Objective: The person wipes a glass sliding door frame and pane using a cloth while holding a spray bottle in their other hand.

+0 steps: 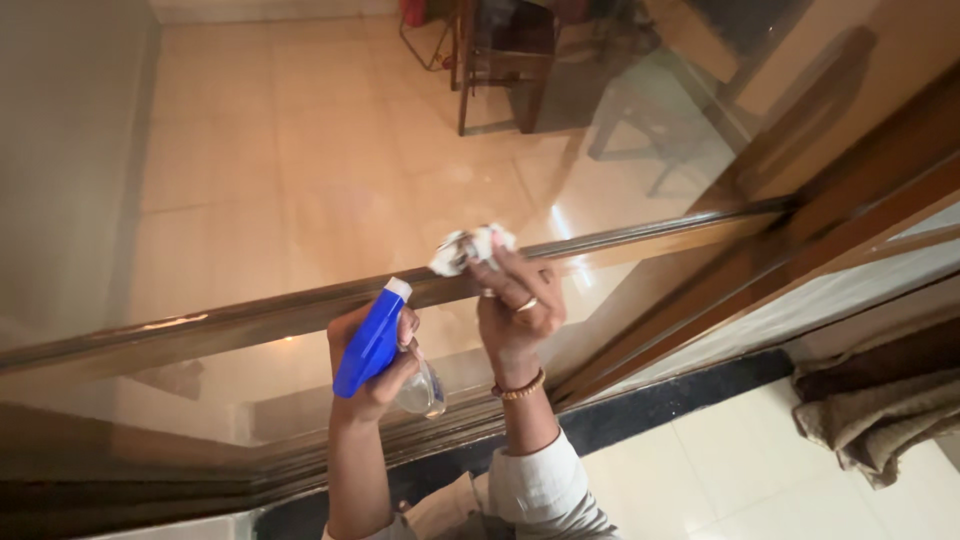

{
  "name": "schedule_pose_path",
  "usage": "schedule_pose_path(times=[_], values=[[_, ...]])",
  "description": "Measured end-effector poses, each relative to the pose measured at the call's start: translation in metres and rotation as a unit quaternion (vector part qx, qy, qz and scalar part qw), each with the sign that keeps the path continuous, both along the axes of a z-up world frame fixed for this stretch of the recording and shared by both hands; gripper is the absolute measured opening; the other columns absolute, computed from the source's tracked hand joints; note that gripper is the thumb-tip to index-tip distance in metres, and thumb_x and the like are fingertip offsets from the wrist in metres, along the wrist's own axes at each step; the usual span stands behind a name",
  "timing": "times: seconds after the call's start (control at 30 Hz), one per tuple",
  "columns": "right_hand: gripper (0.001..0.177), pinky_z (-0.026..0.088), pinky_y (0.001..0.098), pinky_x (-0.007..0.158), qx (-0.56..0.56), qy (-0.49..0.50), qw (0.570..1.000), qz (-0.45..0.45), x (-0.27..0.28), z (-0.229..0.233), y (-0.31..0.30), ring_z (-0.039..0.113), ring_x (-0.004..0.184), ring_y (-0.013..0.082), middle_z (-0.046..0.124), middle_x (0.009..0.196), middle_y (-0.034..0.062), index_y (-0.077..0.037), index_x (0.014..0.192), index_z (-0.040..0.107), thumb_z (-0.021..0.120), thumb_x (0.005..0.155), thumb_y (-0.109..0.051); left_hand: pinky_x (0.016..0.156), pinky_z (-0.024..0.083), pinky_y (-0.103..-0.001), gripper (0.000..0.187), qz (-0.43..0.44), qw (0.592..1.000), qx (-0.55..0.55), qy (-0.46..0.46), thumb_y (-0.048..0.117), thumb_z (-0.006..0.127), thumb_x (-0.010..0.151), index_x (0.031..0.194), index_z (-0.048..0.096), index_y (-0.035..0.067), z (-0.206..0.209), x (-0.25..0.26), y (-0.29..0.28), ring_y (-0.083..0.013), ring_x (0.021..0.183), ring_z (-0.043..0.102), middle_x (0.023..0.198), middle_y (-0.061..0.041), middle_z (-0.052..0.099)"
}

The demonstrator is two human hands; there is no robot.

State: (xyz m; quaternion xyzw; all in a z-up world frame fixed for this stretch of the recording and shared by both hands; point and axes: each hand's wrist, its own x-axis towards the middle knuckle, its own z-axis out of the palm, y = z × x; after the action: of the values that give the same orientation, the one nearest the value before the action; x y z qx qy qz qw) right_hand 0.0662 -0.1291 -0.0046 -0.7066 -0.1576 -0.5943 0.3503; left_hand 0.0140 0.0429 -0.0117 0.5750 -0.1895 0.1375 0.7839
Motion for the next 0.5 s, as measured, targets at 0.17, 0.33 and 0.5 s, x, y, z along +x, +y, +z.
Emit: schedule_pose_path(times=[0.17,0.33,0.5], values=[[0.037,0.064,0.0331,0.091,0.196,-0.012,0.980,-0.041,0.038,-0.014,-0.083,0.074,0.110,0.0234,0.072,0.126,0.0088,-0.009,0.113,0.077,0.080,0.083,0.012,0.059,0.050,-0.024,0.020,-0.017,0.999,-0.026,0.042,-0.010,0.061,0.069,0.085,0.060,0.002,0.000,0.001,-0.039,-0.0091,0.066,0.063,0.080,-0.004,0.058],[0.040,0.063,0.0372,0.106,0.143,-0.003,0.978,-0.150,0.043,-0.008,-0.151,0.068,0.126,0.0265,0.066,0.137,0.0112,-0.003,0.125,0.075,0.073,0.089,0.014,0.065,0.053,-0.025,0.024,-0.001,1.000,0.011,-0.014,-0.011,0.063,0.069,0.089,0.060,0.002,0.002,0.005,-0.086,-0.0079,0.072,0.063,0.086,-0.003,0.059],[0.030,0.054,0.0344,0.089,-0.029,0.004,0.998,0.058,0.032,-0.008,-0.149,0.065,0.098,0.0173,0.070,0.112,0.0015,-0.015,0.102,0.078,0.091,0.078,0.000,0.062,0.052,-0.024,0.023,0.006,1.000,0.004,0.013,-0.010,0.060,0.070,0.090,0.059,0.002,0.010,0.007,-0.143,-0.0083,0.071,0.064,0.086,-0.004,0.059]])
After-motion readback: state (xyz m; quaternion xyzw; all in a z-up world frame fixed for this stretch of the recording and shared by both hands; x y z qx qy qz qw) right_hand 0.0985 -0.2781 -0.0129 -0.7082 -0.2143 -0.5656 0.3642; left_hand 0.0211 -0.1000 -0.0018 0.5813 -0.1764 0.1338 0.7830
